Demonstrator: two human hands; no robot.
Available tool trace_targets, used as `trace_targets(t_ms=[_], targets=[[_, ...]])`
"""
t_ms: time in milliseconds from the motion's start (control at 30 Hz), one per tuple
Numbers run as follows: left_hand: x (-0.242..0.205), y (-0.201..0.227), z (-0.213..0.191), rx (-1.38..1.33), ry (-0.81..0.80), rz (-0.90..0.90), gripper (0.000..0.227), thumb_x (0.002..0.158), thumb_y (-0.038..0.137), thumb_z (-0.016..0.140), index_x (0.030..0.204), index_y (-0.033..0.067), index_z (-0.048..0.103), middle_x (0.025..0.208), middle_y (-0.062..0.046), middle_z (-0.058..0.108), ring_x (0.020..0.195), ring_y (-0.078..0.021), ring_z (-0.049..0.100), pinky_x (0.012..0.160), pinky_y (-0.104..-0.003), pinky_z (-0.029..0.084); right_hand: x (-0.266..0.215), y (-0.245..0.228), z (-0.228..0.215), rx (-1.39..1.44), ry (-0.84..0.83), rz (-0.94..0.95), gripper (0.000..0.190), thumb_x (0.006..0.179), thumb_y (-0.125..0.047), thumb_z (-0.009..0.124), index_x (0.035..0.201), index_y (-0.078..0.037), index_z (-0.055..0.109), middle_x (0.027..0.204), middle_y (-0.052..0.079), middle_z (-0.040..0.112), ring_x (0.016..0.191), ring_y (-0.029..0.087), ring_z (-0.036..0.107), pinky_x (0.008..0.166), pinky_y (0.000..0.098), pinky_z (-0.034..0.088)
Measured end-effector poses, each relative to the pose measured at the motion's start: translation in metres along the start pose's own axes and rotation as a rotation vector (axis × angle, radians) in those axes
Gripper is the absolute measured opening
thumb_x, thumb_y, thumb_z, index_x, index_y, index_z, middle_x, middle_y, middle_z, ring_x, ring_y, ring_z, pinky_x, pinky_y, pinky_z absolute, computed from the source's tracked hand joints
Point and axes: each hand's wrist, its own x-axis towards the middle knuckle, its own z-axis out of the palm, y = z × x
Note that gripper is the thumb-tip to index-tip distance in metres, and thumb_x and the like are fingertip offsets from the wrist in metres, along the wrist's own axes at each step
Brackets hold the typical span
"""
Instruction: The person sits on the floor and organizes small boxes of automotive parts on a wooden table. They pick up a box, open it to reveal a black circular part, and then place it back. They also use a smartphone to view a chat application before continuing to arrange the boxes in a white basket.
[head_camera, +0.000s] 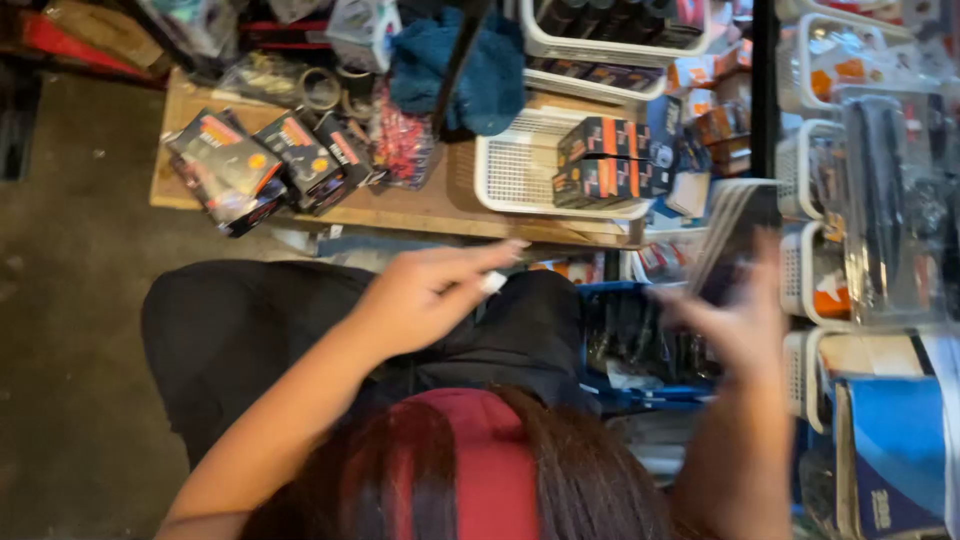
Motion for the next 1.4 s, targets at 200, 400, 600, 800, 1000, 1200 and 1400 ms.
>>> trace_targets(t_ms=[200, 400, 600, 800, 1000, 1200, 1400], targets=[[-0.025, -0.020, -0.055, 0.194, 0.307, -0.086, 0.025, 0.099, -0.004, 0.056, 0.120, -0.0071, 0.069, 0.116, -0.013, 0.075, 0.100, -0.0233, 0.072, 0.089, -0.030, 0.053, -0.041, 0.041, -0.179, -0.943, 0.586, -0.296, 0.082, 0.098, -0.008, 0.101, 0.146, 0.029, 0.045, 0.132, 0.048, 0.059, 0.111, 0.053, 0.064, 0.089, 0.0538, 0.054], [-0.077, -0.068, -0.115, 0.613, 0.561, 0.084, 0.044, 0.095, -0.024, 0.057, 0.136, -0.0279, 0.074, 0.120, -0.039, 0.069, 0.104, -0.0435, 0.060, 0.096, -0.046, 0.048, -0.097, 0.174, -0.323, -0.977, 0.876, 0.514, 0.081, 0.100, -0.064, 0.097, 0.108, 0.014, 0.075, 0.090, 0.028, 0.073, 0.064, 0.035, 0.069, 0.046, 0.0476, 0.057], [-0.061, -0.072, -0.135, 0.895, 0.484, -0.075, 0.053, 0.106, -0.013, 0.077, 0.150, -0.0289, 0.053, 0.153, -0.048, 0.044, 0.130, -0.0619, 0.052, 0.103, -0.061, 0.046, -0.104, 0.168, -0.298, -1.194, 0.716, 0.706, 0.114, 0.092, -0.060, 0.086, 0.165, -0.003, 0.021, 0.122, 0.044, 0.061, 0.098, 0.057, 0.066, 0.077, 0.0609, 0.055], [-0.074, -0.127, -0.134, 0.972, 0.437, -0.155, 0.074, 0.102, 0.020, 0.080, 0.161, -0.0121, 0.046, 0.161, -0.041, 0.024, 0.144, -0.0640, 0.034, 0.115, -0.070, 0.033, -0.013, 0.151, -0.176, -1.075, 0.865, -0.143, 0.086, 0.098, 0.013, 0.087, 0.161, -0.004, 0.031, 0.161, 0.028, 0.034, 0.148, 0.049, 0.032, 0.113, 0.0701, 0.022], [-0.057, -0.115, -0.132, 0.919, 0.573, -0.245, 0.059, 0.091, 0.014, 0.082, 0.144, 0.0034, 0.058, 0.157, -0.028, 0.034, 0.135, -0.0539, 0.043, 0.109, -0.061, 0.029, 0.047, 0.028, 0.097, -0.587, 0.133, -0.702, 0.064, 0.083, -0.021, 0.075, 0.141, -0.006, 0.057, 0.147, 0.025, 0.050, 0.134, 0.043, 0.047, 0.113, 0.0531, 0.036], [-0.059, -0.113, -0.118, 0.886, 0.798, 0.052, 0.085, 0.083, 0.025, 0.099, 0.145, -0.0041, 0.050, 0.134, -0.032, 0.048, 0.131, -0.0524, 0.044, 0.110, -0.058, 0.032, 0.067, -0.002, 0.184, -0.118, -0.075, -0.832, 0.050, 0.083, -0.006, 0.078, 0.132, -0.010, 0.066, 0.125, 0.012, 0.065, 0.121, 0.034, 0.063, 0.109, 0.0456, 0.046], [-0.043, -0.041, -0.018, 0.500, 0.165, 0.032, 0.089, 0.066, 0.044, 0.092, 0.138, 0.0065, 0.055, 0.142, -0.020, 0.057, 0.139, -0.0399, 0.051, 0.112, -0.053, 0.040, 0.019, 0.039, 0.253, 0.438, -0.783, -0.149, 0.045, 0.096, -0.014, 0.069, 0.140, -0.010, 0.057, 0.119, 0.006, 0.070, 0.107, 0.015, 0.059, 0.101, 0.0398, 0.049]])
